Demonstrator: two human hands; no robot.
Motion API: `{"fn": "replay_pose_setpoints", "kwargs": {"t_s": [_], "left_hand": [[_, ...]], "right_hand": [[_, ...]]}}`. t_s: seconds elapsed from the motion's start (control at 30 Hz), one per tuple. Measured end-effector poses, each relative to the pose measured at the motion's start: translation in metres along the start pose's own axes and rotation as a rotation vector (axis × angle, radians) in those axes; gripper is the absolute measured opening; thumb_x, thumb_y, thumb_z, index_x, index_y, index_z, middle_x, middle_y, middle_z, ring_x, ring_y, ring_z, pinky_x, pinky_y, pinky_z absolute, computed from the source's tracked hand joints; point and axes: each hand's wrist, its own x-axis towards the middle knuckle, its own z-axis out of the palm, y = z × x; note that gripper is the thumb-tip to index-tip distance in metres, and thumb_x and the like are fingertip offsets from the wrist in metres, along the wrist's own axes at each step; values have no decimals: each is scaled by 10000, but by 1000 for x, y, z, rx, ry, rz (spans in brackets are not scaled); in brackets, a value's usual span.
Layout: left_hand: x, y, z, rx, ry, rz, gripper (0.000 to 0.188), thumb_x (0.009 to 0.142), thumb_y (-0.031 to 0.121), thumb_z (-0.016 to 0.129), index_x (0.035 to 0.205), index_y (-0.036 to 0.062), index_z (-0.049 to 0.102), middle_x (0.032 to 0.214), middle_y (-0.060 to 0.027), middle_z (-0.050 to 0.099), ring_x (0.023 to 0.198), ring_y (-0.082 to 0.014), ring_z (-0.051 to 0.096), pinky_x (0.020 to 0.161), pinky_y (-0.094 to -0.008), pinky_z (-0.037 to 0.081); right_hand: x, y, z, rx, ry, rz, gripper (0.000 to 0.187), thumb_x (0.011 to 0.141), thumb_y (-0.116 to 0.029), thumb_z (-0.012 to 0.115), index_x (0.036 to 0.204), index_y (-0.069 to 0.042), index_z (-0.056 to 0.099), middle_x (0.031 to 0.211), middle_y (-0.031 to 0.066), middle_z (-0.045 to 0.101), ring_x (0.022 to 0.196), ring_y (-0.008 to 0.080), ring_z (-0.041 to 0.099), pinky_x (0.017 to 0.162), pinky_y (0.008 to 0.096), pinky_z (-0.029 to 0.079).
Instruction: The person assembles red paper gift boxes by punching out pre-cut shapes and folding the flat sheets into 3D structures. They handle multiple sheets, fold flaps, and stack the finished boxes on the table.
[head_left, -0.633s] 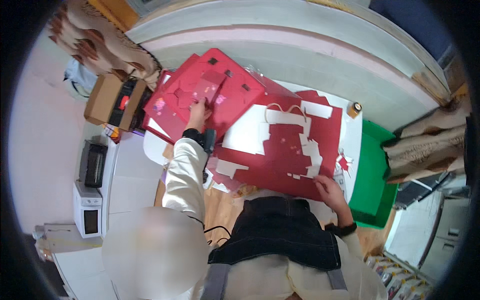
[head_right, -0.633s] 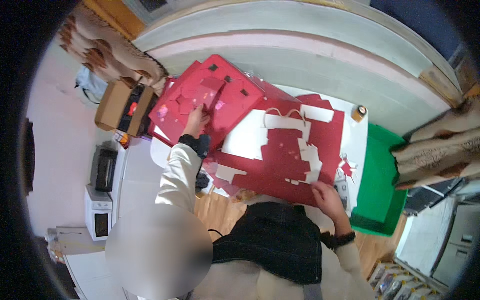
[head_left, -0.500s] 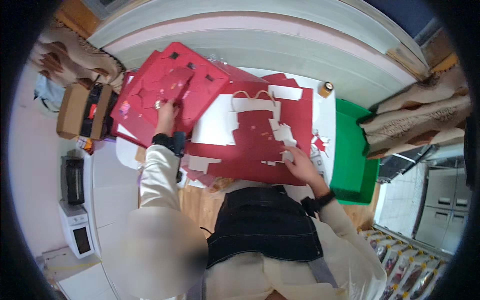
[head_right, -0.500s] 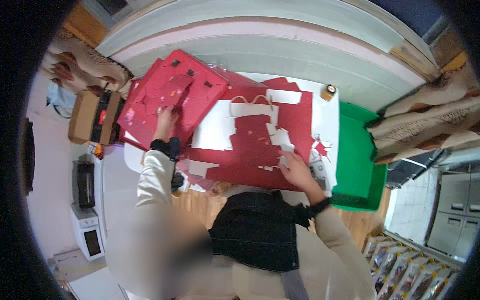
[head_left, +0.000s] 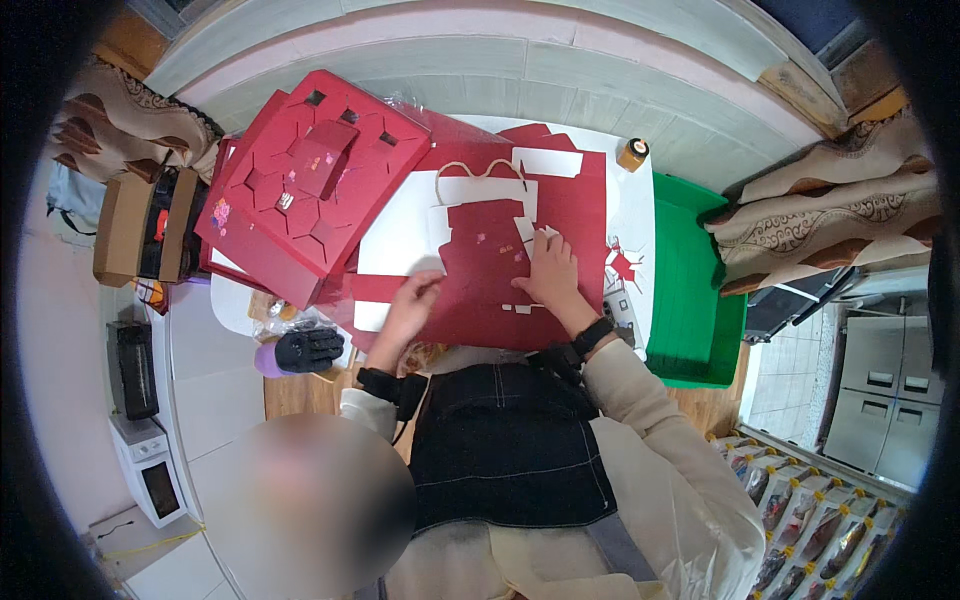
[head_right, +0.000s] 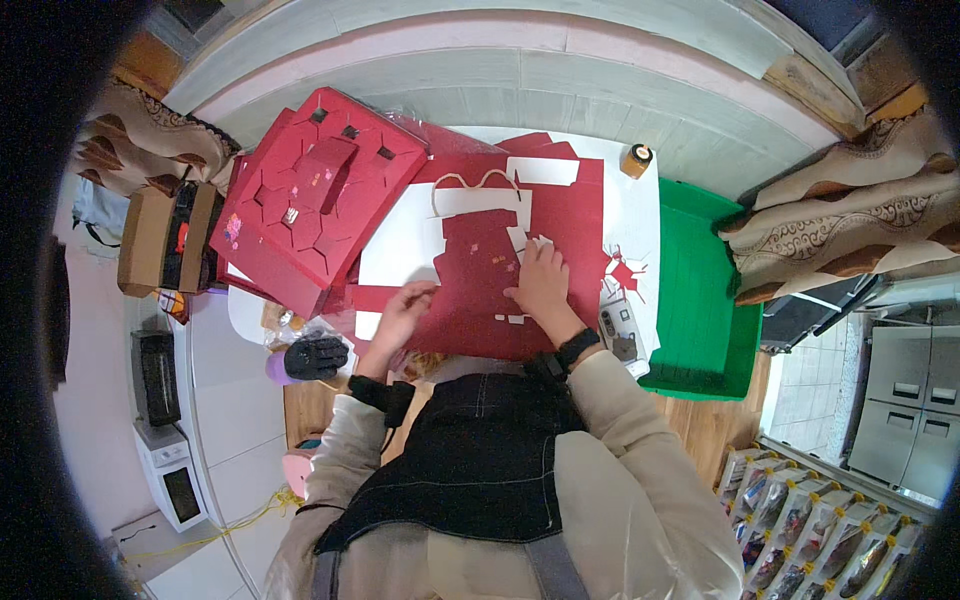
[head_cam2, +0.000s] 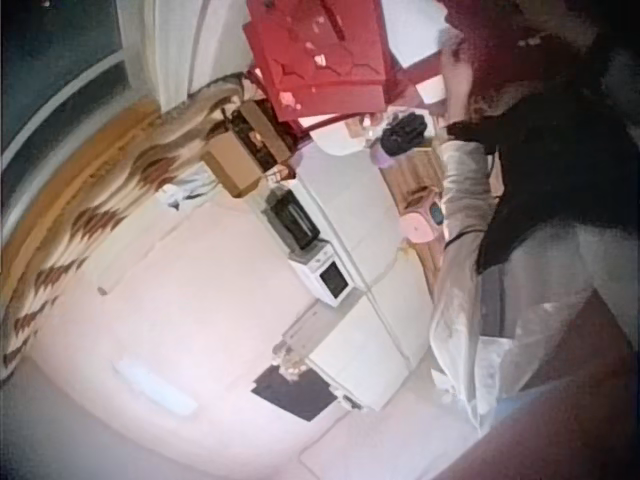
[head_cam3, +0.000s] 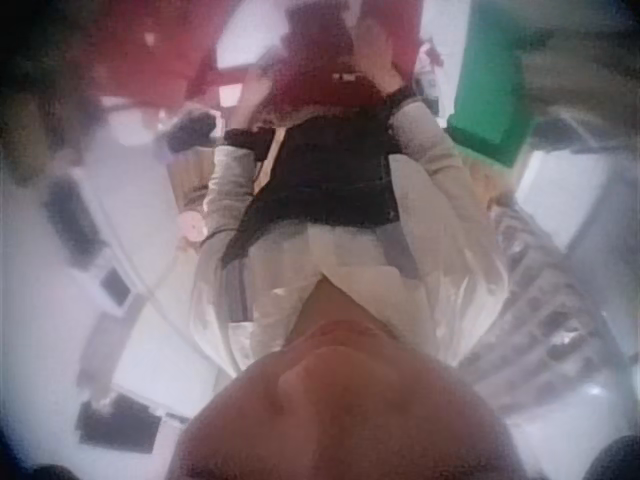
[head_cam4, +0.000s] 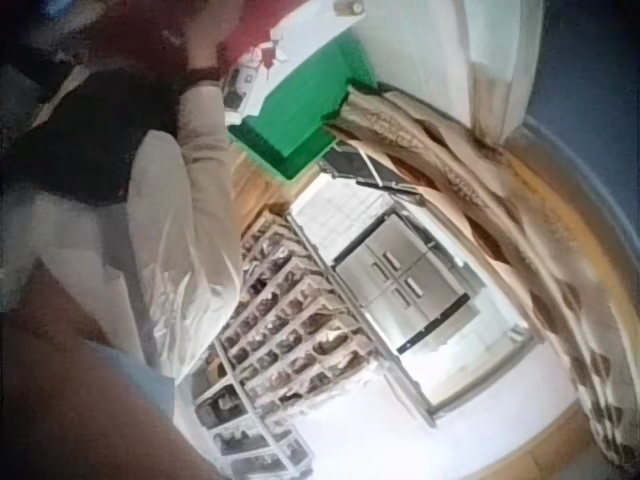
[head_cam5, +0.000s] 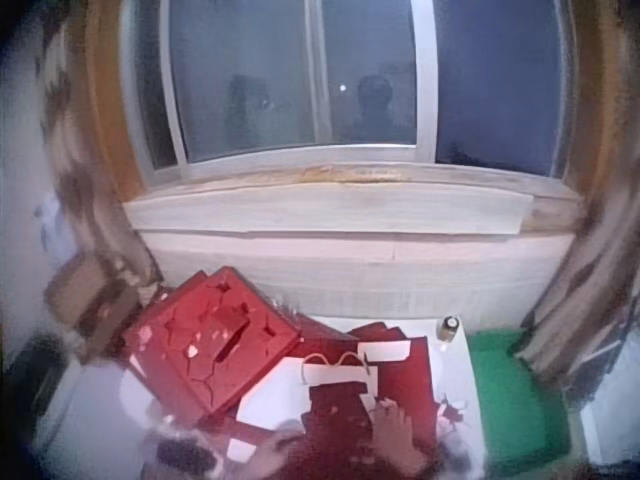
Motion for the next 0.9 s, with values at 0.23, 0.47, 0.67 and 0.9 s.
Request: {"fn": "replay_pose_setpoints", "kwargs": {"t_s": [0.23,0.47,0.67,0.9], "left_hand": [[-13,37,20,-326,-108,-269,312,1011,169,488,1294,41,528,1214,-67,603,1115,-157,577,946,-289,456],[-18,58,14,413,-5,174,418,938,157,594,1311,3,488,1286,-161,573,1197,-274,551,989,-353,449],[4,48,48,782,-226,-16,634,883,301,621,1368,-58,427,1161,-309,609,1106,-429,590,966,-434,465],[8,45,38,609,-227,122,589,902,296,585,1343,-73,454,1166,-320,598,1116,-437,582,949,-448,478]], "right_hand": [[4,8,13,338,-21,140,858,676,-194,857,1329,-33,324,1230,260,501,1095,414,558,888,460,497],[-13,25,-5,605,-72,157,406,772,-268,773,1008,-1,578,842,199,657,897,336,662,747,444,524],[-21,9,21,120,-82,80,432,796,-409,710,943,-14,613,898,184,661,883,344,649,736,435,523],[-12,3,16,637,48,-31,230,830,-207,689,913,-13,597,886,198,648,869,370,647,736,456,504]]}}
